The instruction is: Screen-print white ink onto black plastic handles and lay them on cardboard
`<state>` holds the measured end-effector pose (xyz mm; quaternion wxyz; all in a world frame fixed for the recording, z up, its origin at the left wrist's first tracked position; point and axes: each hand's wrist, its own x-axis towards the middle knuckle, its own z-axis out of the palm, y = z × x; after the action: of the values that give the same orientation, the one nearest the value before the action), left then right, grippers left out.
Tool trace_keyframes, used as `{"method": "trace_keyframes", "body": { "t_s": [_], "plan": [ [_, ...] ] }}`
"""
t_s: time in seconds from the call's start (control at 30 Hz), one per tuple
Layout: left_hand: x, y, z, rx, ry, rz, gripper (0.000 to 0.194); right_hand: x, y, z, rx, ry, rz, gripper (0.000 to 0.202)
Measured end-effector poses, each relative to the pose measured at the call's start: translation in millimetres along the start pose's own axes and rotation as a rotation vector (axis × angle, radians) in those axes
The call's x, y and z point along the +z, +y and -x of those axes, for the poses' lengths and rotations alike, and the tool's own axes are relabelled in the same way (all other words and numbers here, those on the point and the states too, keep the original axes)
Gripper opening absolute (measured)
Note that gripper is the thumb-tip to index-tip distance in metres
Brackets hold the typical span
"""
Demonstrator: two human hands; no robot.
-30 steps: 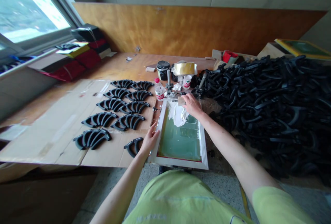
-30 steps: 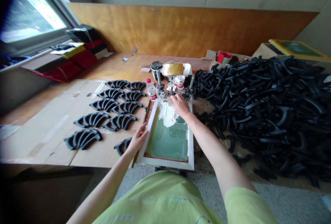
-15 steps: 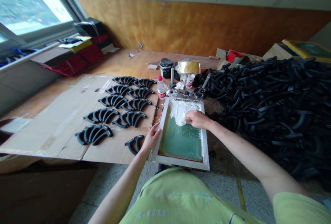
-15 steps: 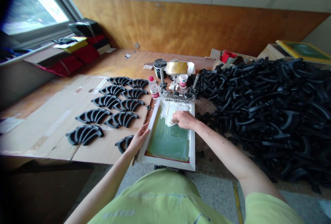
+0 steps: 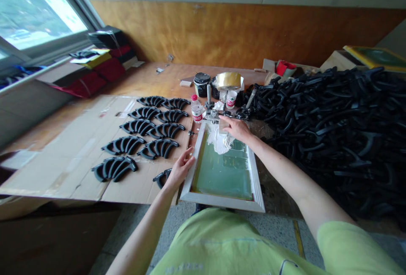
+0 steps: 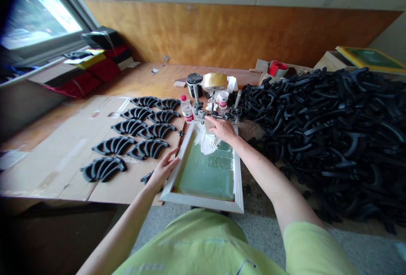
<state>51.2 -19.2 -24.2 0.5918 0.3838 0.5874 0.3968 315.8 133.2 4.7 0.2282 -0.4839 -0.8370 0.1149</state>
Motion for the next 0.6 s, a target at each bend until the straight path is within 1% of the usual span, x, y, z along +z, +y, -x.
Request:
{"method": "trace_keyframes", "body": {
  "t_s": [0.03,0.07,0.1,0.13,0.2,0.27,0.3,0.33,0.37,0.43,0.47,0.5,0.53,0.57,0.6],
  "plan": [
    [-0.3,10,3,0.010,-0.006,0.005,0.073,-6,5,-10,0.043,0.019,0.017,0.057],
    [-0.1,21,5,0.025,-0.001,0.004,0.067,-12,13,-16,0.079,0.048,0.027,0.058],
    [0.7,32,7,0.048,0.010,0.003,0.061,-19,24,-17,0.112,0.091,0.025,0.053],
    [2.2,44,8,0.081,0.028,0.011,0.056,-24,36,-14,0.151,0.150,0.009,0.046],
    [7.6,68,6,0.185,0.059,0.070,0.053,-29,62,6,0.283,0.272,-0.043,0.030],
    [14.7,92,-3,0.322,0.054,0.161,0.052,-22,82,36,0.444,0.330,-0.083,0.022],
    [18.2,103,-9,0.371,0.041,0.197,0.051,-14,87,51,0.491,0.318,-0.093,0.021],
    [21.6,111,-15,0.399,0.027,0.219,0.050,-3,89,65,0.505,0.289,-0.105,0.020],
    [24.6,118,-22,0.405,0.015,0.235,0.049,9,86,77,0.483,0.242,-0.119,0.020],
    [30.8,120,-31,0.384,0.043,0.284,0.049,31,71,93,0.339,0.107,-0.125,0.025],
    [34.4,115,-33,0.371,0.072,0.312,0.050,40,60,97,0.256,0.041,-0.104,0.028],
    [38.8,105,-33,0.341,0.090,0.330,0.051,46,48,99,0.187,-0.009,-0.068,0.029],
    [44.1,92,-30,0.278,0.080,0.332,0.053,50,33,100,0.148,-0.030,-0.026,0.025],
    [50.2,75,-26,0.177,0.035,0.316,0.055,51,17,101,0.145,-0.022,0.009,0.019],
    [56.8,57,-20,0.050,-0.036,0.288,0.058,51,0,102,0.161,0.007,0.032,0.014]
  ]
}}
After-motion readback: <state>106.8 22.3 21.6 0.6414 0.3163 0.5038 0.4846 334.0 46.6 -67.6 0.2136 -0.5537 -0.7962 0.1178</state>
